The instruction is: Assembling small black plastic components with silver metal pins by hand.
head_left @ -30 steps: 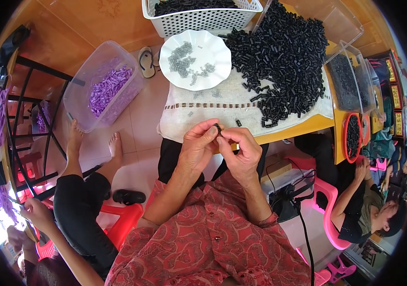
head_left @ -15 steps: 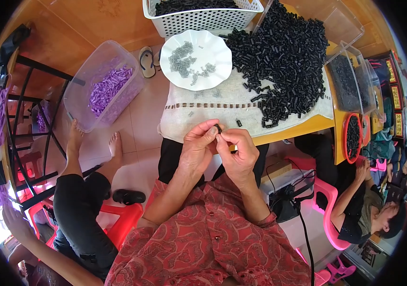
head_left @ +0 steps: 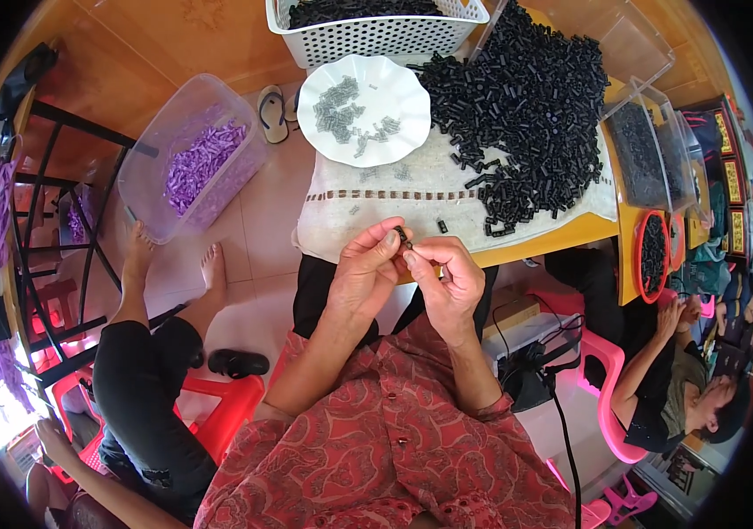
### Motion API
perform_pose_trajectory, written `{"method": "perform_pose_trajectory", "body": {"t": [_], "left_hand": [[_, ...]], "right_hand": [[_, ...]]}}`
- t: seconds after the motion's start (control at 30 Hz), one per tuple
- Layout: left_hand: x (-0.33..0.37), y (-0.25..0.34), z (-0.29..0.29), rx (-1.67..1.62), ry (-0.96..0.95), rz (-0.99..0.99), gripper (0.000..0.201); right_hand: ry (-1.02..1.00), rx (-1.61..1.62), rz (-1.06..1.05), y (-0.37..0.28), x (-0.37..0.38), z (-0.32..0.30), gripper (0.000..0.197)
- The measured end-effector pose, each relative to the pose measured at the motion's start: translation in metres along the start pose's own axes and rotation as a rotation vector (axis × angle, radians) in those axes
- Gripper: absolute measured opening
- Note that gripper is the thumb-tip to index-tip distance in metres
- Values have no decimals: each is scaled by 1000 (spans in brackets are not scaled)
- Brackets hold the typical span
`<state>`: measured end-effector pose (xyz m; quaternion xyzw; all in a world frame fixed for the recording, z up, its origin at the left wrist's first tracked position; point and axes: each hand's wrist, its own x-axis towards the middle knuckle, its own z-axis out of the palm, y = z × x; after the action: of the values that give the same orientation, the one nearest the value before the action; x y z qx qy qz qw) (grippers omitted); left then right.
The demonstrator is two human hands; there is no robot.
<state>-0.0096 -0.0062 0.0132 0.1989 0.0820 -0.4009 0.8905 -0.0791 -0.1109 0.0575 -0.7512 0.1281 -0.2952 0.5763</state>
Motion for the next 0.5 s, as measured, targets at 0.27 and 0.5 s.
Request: {"method": "perform_pose_trajectory", "body": {"t": [0.27,0.5], "left_hand": [[-1,0,5,29,42,11,22],[-2,-1,5,46,28,19,22]], "right_hand": [[16,-34,-38,0,1,2,12],[21,-94,-26,-3,0,3,12]]}}
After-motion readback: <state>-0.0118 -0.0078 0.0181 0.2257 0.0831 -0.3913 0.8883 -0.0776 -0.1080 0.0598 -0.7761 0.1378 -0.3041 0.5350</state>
